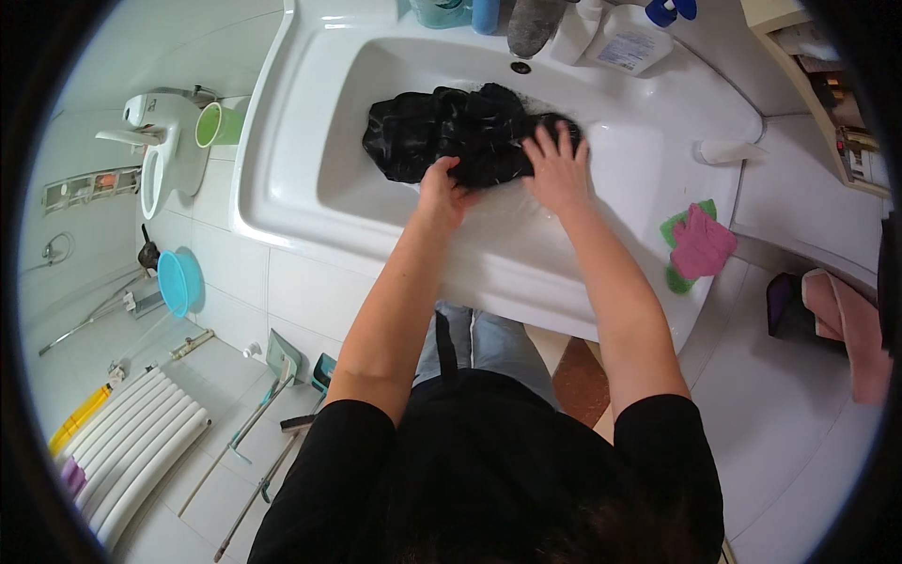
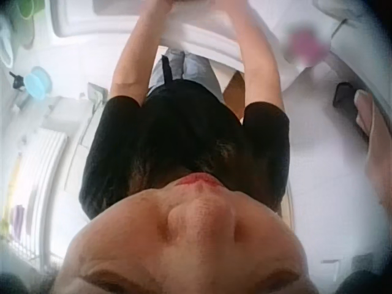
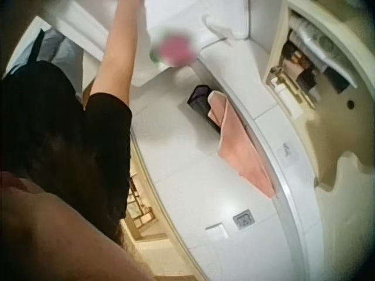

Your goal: The person retrieves a black garment from a chair, carries it to the bathroom, and places it in the sink. They pour liquid detergent onto the garment, then repeatedly scrub, rinse, and wring the item by hand under running water.

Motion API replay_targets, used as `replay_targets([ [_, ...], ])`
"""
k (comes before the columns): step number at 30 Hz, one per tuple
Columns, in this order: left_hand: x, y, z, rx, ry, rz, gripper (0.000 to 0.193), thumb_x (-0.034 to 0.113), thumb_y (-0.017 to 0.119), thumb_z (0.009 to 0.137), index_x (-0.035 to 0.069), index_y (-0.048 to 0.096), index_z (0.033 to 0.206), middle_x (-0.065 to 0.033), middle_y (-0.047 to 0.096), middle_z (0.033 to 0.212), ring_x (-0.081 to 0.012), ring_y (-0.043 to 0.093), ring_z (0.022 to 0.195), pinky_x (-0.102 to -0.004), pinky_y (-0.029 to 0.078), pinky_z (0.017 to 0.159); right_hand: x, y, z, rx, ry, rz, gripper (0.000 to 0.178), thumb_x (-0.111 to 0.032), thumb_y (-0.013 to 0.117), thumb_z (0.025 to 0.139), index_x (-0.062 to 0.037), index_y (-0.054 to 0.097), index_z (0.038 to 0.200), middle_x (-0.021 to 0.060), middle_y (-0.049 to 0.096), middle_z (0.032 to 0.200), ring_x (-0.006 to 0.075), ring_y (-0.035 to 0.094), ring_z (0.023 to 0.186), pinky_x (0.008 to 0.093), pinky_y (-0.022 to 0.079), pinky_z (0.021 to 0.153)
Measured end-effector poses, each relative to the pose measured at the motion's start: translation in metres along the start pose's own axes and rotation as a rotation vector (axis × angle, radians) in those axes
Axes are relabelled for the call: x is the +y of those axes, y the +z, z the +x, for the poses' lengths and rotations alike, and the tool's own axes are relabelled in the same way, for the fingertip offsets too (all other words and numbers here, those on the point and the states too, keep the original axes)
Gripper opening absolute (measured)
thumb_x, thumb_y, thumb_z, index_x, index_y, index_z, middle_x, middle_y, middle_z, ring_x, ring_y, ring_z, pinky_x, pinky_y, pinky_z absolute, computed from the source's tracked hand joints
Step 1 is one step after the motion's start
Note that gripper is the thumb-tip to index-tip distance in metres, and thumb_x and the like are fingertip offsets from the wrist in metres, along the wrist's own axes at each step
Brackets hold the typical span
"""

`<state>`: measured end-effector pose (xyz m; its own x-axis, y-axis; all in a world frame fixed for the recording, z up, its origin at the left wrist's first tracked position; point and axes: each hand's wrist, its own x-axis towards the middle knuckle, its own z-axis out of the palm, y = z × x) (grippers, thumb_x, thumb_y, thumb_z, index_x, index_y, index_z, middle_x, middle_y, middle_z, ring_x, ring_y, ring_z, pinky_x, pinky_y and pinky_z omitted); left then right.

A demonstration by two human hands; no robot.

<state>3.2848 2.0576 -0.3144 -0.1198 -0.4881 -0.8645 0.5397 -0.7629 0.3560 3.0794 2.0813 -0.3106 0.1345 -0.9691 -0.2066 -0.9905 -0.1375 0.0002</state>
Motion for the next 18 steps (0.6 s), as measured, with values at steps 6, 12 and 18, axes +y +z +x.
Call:
replay_targets([
  [6, -0.002, 0.010, -0.010, -0.084, 0.025, -0.224, 0.054, 0.045, 0.047, 0.091, 0.006, 0.053, 0.127, -0.0163, 0.056, 0.128, -0.0308, 0.054, 0.117, -0.0478, 0.044, 0.100, -0.088, 0.008, 0.000, 0.165, 0.142, 0.938, 0.040, -0.007, 0.059, 0.078, -0.0167, 0.060, 0.117, 0.0152, 0.054, 0.125, 0.0359, 0.048, 0.119, 0.0518, 0.039, 0.099],
  [12, 0.007, -0.001, -0.018, -0.568, -0.154, -0.562, 0.039, 0.039, 0.045, 0.097, 0.008, 0.061, 0.114, -0.0142, 0.064, 0.111, -0.0310, 0.061, 0.098, -0.0441, 0.051, 0.088, -0.124, -0.088, -0.048, 0.340, -0.127, 1.225, 0.008, -0.006, 0.055, 0.081, -0.0047, 0.063, 0.080, 0.0122, 0.057, 0.091, 0.0299, 0.057, 0.094, 0.0398, 0.046, 0.085],
  [18, -0.032, 0.023, 0.006, -0.120, 0.178, -0.281, 0.023, 0.019, 0.046, 0.099, 0.008, 0.059, 0.114, -0.0128, 0.061, 0.117, -0.0268, 0.063, 0.101, -0.0404, 0.054, 0.084, -0.081, -0.054, 0.014, 0.354, 0.234, 0.863, 0.016, -0.024, 0.063, 0.086, -0.0094, 0.068, 0.083, 0.0136, 0.061, 0.098, 0.0341, 0.062, 0.085, 0.0475, 0.050, 0.072],
])
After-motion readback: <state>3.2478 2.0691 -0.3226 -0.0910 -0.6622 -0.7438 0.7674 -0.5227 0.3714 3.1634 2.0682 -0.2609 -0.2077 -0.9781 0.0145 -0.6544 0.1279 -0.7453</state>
